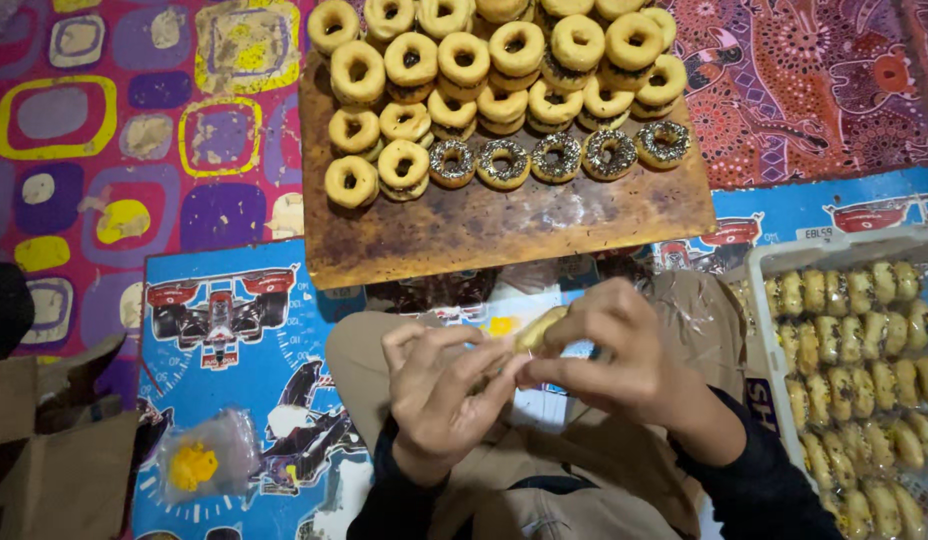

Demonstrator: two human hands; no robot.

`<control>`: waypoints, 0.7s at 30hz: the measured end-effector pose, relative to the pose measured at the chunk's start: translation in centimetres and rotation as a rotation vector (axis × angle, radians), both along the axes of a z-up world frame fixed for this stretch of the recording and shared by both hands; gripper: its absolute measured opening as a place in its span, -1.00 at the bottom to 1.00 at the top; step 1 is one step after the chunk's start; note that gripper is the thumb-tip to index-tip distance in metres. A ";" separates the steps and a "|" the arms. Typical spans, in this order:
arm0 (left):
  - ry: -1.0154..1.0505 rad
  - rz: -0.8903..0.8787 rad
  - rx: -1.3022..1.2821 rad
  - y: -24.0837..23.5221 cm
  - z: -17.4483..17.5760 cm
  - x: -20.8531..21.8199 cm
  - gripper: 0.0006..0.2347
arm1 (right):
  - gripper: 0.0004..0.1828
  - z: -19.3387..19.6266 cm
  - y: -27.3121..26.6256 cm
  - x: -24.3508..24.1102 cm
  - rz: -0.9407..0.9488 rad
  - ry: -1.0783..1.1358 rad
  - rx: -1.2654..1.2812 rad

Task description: The person sits on the floor and repeatedly picks donuts from a wooden board, places them into small plastic bags, and then puts the bags into a white crate. The donuts include plain and seeded varieties.

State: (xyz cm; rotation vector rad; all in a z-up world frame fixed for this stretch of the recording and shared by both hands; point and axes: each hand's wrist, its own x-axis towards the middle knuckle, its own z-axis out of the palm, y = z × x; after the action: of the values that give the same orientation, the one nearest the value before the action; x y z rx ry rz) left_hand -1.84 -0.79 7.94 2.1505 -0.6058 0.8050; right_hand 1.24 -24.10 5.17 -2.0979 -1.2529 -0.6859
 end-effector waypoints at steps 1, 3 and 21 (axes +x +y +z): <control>-0.016 -0.043 0.027 0.1 0.2 -0.2 -0.82 | -0.79 -1.4 -0.4 0.0 -0.004 -0.132 -0.025; -0.051 -0.133 0.080 0.6 0.2 -0.3 -0.83 | -0.77 -4.6 -1.7 -0.3 -0.128 -0.371 -0.106; 0.484 0.538 -0.307 7.5 -19.7 0.7 -0.82 | -0.73 -24.3 15.1 1.9 -0.218 1.286 0.897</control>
State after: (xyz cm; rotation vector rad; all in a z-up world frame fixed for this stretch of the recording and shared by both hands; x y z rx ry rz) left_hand -1.11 6.74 -11.77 2.1211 0.3393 0.5596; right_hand 3.18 -9.03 -19.10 -1.3642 0.0471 0.1202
